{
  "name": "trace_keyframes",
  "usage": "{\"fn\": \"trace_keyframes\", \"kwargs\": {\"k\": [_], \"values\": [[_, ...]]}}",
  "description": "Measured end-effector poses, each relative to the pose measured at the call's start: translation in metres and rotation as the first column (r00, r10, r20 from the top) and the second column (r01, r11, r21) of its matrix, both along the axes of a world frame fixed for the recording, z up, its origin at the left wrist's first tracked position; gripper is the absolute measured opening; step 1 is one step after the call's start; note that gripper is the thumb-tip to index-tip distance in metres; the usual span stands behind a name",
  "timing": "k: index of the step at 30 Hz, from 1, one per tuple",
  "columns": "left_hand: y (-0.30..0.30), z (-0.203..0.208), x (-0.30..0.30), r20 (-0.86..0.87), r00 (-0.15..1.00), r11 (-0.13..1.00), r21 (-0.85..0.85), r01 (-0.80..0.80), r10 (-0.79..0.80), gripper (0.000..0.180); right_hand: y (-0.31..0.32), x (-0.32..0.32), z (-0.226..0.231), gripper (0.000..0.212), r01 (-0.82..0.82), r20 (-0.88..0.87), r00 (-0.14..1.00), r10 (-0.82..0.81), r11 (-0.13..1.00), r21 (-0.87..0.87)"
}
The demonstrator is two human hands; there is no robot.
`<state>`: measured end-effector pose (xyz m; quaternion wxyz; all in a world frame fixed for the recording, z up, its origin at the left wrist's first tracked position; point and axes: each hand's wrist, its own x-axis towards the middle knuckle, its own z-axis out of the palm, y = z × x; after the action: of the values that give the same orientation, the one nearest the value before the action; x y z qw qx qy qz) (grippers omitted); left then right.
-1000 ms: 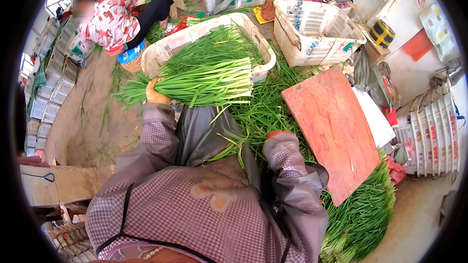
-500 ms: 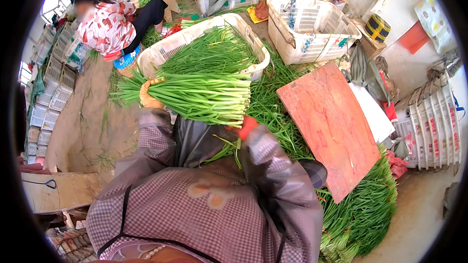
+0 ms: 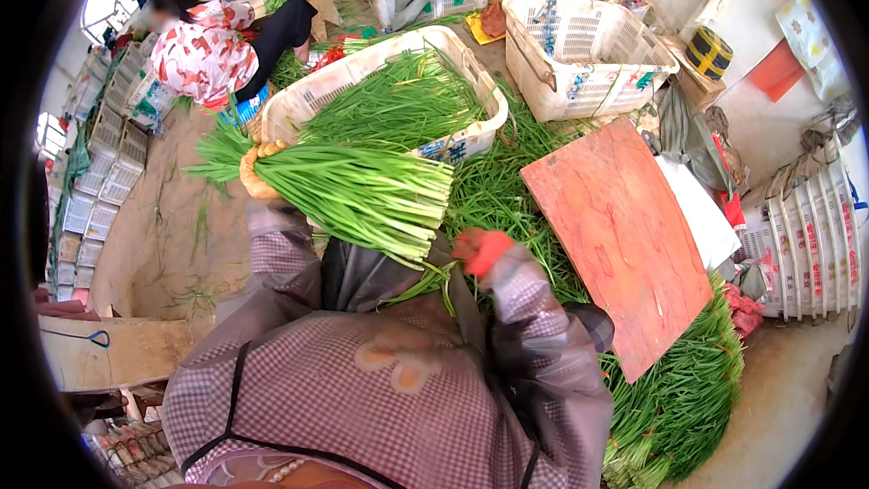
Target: The person processes chives by hand, picking up bundles from a basket and stripping away loose or damaged outer leaves to prepare neat bunches.
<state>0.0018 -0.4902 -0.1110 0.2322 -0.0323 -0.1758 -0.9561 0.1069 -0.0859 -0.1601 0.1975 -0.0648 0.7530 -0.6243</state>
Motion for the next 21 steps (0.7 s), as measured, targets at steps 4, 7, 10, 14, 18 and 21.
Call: {"fn": "trace_keyframes", "kwargs": {"k": [4,7,10,14,18,21], "values": [[-0.02,-0.013,0.001,-0.174,0.973,0.987,-0.086,0.136,-0.15,0.024,0.016,0.001,0.046,0.016,0.177,0.073,0.981,-0.18,0.983,0.05],[-0.004,0.003,0.003,0.004,0.997,0.996,0.028,0.08,-0.08,0.011,-0.013,0.0,0.104,0.015,0.159,-0.074,0.984,-0.161,0.987,-0.03],[-0.002,0.008,0.003,0.012,0.996,0.996,-0.002,0.091,-0.091,0.011,-0.034,-0.011,0.102,0.026,0.107,-0.397,0.918,-0.01,0.969,0.224],[-0.002,0.013,0.003,-0.024,0.984,0.983,-0.051,0.177,-0.178,0.01,-0.055,-0.01,0.134,0.035,0.041,-0.36,0.869,0.34,0.675,0.736],[0.013,0.021,0.006,-0.067,0.991,0.992,-0.049,0.113,-0.116,0.021,-0.073,-0.027,0.155,0.027,-0.018,-0.2,0.929,0.312,0.575,0.818],[0.015,0.017,0.005,-0.125,0.985,0.992,-0.045,0.119,-0.123,0.026,-0.071,-0.044,0.091,0.024,0.05,-0.323,0.929,0.183,0.8,0.598]]}}
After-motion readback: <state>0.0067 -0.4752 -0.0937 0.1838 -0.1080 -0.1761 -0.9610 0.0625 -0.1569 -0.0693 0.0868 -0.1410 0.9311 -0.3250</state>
